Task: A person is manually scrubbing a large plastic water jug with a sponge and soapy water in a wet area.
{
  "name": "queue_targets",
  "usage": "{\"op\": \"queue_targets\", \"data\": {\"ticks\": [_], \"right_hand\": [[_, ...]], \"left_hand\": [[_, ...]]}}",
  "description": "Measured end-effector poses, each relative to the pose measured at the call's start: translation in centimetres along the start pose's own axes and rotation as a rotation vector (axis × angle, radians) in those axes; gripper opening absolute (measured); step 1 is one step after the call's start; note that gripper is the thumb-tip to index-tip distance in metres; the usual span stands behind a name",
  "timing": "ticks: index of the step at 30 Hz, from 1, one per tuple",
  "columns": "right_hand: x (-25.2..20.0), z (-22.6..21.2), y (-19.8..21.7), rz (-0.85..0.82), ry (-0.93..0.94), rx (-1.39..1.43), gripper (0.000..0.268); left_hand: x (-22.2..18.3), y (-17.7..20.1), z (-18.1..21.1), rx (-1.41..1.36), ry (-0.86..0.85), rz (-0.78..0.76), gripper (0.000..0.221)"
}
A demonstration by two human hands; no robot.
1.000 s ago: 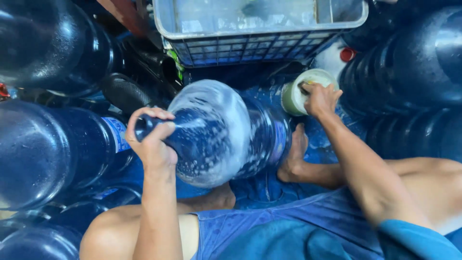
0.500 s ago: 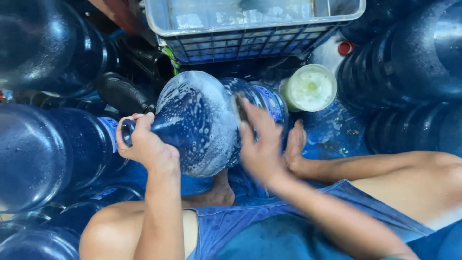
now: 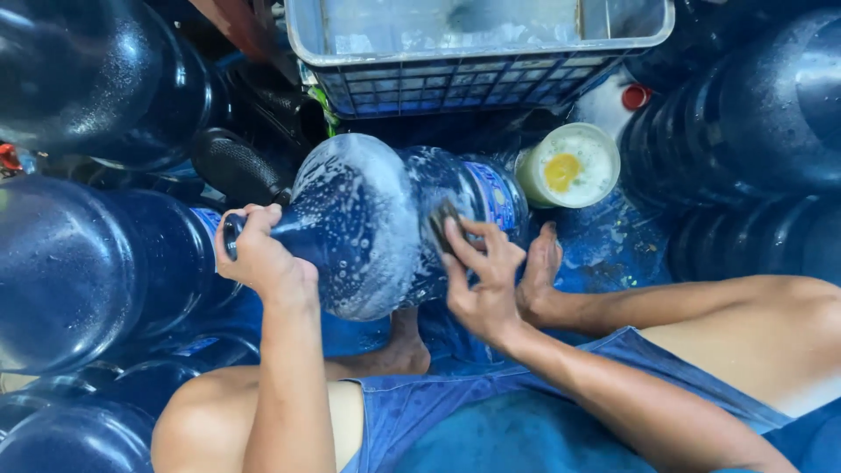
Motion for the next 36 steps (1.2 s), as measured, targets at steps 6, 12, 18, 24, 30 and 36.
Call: {"op": "queue_targets", "data": {"ticks": [6,12,18,24,30,36], "right_hand": [[2.8,0.7,-1.0,0.021,-0.04,-0.057,0.042],[0.3,1.1,0.4,-0.055,-0.089,-0.043,0.044],[3.0,3.7,-1.5,-0.114,-0.264,-0.07,0.04],[2.3,2.3,1.2,-0.073,-0.056,-0.005,0.042],[3.4,4.1,-1.3,-0.217,-0.351,-0.012,0.038],[2.8,5.2,1.1,-0.389,-0.503,-0.409,0.038]], "left_hand": [[-2.0,-0.8,1.1,-0.027,-0.051,-0.171,0.039],[-0.7,-0.5,0.3,-0.065,-0.07,-0.259,0.039],[-1.8,-1.4,0.2,-0.094,-0.059,-0.417,0.041],[-0.5,-1.0,-0.2,-0.131,-0.05,-0.458,0.041],[-1.9,-1.5,-0.1,-0.128,-0.043,-0.652,0.042],[-1.5,-1.7,0.0,-0.14,-0.041,-0.718,0.042]]}}
Point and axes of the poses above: each hand's wrist, its own x-axis towards the middle knuckle, its own y-axis out of the back of the hand, z = x × y, the point moved 6 cm from there along x, towards the middle knuckle, and after that the axes turned 8 degrees about z, right-handed, at the moved point
